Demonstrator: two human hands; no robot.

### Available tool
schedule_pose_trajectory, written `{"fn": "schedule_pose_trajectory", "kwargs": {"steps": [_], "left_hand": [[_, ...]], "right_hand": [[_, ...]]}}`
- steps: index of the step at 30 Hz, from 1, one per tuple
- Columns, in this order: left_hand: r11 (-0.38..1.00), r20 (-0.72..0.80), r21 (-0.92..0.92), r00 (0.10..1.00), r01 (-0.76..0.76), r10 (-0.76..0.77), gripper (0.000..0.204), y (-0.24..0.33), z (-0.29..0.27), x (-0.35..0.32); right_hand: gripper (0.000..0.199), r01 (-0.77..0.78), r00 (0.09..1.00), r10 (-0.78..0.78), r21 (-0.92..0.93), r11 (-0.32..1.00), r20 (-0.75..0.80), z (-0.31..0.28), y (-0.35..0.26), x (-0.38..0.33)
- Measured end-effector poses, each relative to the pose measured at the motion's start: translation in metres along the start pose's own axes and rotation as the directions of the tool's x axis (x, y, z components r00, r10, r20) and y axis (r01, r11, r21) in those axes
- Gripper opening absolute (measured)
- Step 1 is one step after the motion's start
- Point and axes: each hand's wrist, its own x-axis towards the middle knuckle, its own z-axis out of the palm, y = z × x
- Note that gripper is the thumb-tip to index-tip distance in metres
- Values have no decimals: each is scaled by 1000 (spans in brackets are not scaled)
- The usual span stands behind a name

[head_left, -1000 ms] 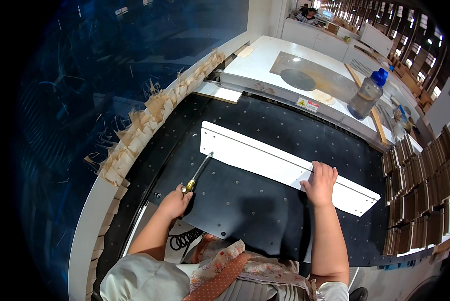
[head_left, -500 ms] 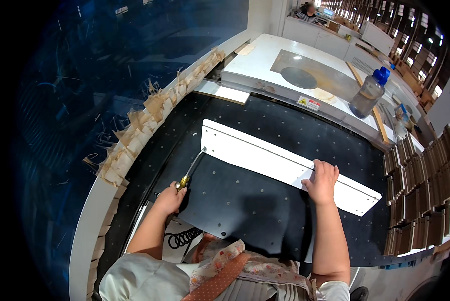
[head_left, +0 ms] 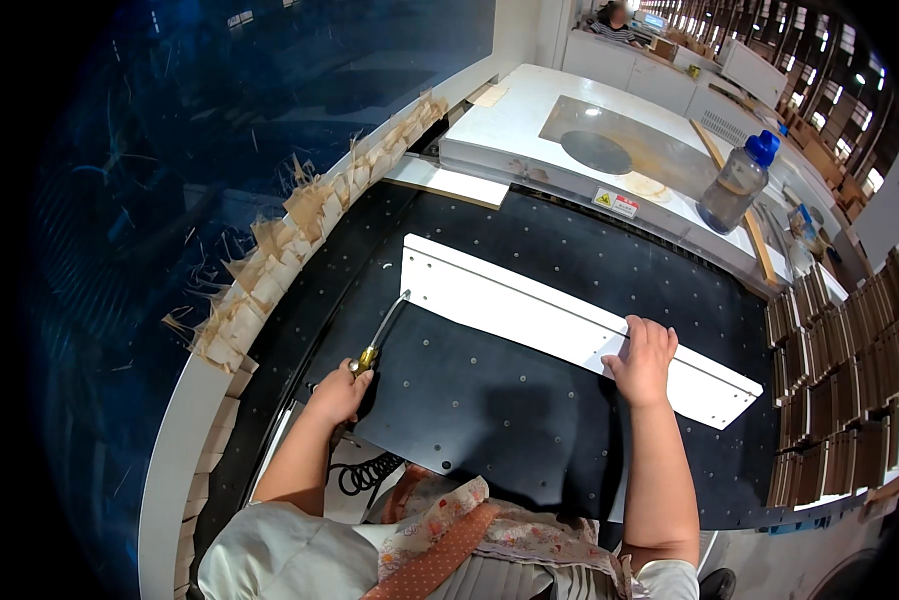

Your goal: The person feeds wooden panels into a machine, blows dust off their surfaces and holes using an air blow gun, and stacks the panels by hand.

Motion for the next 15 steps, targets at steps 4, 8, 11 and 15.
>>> {"fn": "schedule_pose_trajectory", "kwargs": {"steps": [4,8,11,15], "left_hand": [[1000,30,26,999,-16,16,39,4,-4,-2],[973,425,-229,898,-17,116,37,10,-7,-21],[952,615,-304,754,-44,231,52,14,21,-39],[795,580,-123,607,-593,543,34,26,80,-46]], "right_hand": [[67,-1,1000,1,-12,1000,3,0,2,0],[65,9,1000,-10,-52,999,-9,-1,4,0],[59,-3,998,9,-97,995,60,-10,-2,5],[36,68,974,-29,-168,983,223,-24,-7,13]]}}
